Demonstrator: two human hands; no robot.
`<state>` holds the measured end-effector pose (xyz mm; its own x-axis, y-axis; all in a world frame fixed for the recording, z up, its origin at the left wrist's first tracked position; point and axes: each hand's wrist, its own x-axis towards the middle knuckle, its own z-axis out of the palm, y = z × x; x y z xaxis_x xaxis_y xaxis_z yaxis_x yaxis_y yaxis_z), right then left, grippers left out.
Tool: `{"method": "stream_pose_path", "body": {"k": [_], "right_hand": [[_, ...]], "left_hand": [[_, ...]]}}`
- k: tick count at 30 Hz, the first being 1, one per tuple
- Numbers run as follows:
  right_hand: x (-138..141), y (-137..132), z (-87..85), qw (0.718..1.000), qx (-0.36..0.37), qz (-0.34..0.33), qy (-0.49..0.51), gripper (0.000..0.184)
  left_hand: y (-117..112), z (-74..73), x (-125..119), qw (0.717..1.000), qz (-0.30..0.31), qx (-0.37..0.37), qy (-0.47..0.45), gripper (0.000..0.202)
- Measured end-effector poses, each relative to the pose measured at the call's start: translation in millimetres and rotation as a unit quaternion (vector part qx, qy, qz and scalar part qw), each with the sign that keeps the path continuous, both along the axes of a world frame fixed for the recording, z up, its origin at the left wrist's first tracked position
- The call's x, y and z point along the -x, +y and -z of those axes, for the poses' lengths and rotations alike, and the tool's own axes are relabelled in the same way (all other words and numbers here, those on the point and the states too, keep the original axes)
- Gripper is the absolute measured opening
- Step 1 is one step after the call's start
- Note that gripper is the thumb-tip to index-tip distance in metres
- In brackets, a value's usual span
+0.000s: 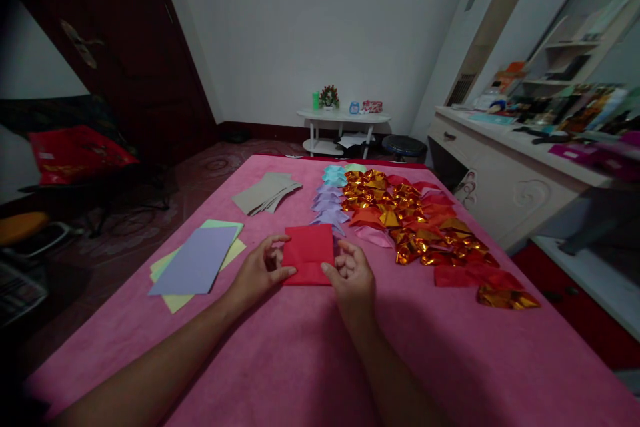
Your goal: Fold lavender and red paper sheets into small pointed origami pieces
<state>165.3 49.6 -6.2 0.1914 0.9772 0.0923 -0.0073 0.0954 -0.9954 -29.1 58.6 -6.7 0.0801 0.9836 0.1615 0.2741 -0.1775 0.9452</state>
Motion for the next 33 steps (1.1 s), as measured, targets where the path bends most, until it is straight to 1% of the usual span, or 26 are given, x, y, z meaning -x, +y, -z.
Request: {"method": "stream_pose_path", "body": {"k": [3, 6, 10, 14, 16, 18, 21, 23, 27, 33], "right_hand": [[1.5, 0.0, -3.3, 0.999, -0.036, 0.022, 0.013, 0.049], [0.6, -2.3, -8.8, 0.998, -0.058, 0.038, -0.007, 0.04], [-2.6, -5.9, -13.3, 0.996, -0.069, 0.053, -0.016, 0.032], [-2.8, -7.7, -13.0, 0.998, -0.059, 0.003, -0.005, 0.028], [-1.5, -8.0, -12.9, 0.998, -0.053, -0.021, 0.008, 0.031], [-0.3, -8.2, -13.4, 0.998, -0.053, -0.027, 0.016, 0.034], [-0.5, -8.9, -14.2, 0.999, -0.052, -0.011, -0.002, 0.032], [-1.8, -9.7, -14.5, 0.999, -0.047, 0.002, -0.021, 0.029], [-4.0, -11.1, -15.2, 0.998, -0.054, 0.008, -0.025, 0.022], [-3.6, -13.3, -17.8, 0.997, -0.077, -0.019, 0.01, 0.009]], "left_hand": [[-3.1, -6.1, -6.3, 0.995, 0.009, 0.005, -0.1, 0.045], [-5.8, -9.6, -10.5, 0.993, -0.002, 0.001, -0.118, 0.031], [-6.0, -8.7, -9.6, 0.993, -0.029, 0.003, -0.115, 0.025], [-5.9, -8.5, -6.3, 0.992, -0.057, -0.015, -0.114, 0.021], [-7.2, -10.6, -5.6, 0.993, -0.056, -0.038, -0.1, 0.018], [-9.3, -13.9, -5.5, 0.994, -0.053, -0.071, -0.071, 0.014], [-12.3, -18.4, -5.3, 0.991, -0.051, -0.117, -0.024, 0.01], [-13.3, -19.2, -5.0, 0.99, -0.05, -0.134, -0.007, 0.008], [-12.9, -17.4, -4.3, 0.988, -0.042, -0.149, -0.007, 0.006], [-12.4, -18.9, -4.9, 0.988, -0.05, -0.145, 0.002, 0.006]]}}
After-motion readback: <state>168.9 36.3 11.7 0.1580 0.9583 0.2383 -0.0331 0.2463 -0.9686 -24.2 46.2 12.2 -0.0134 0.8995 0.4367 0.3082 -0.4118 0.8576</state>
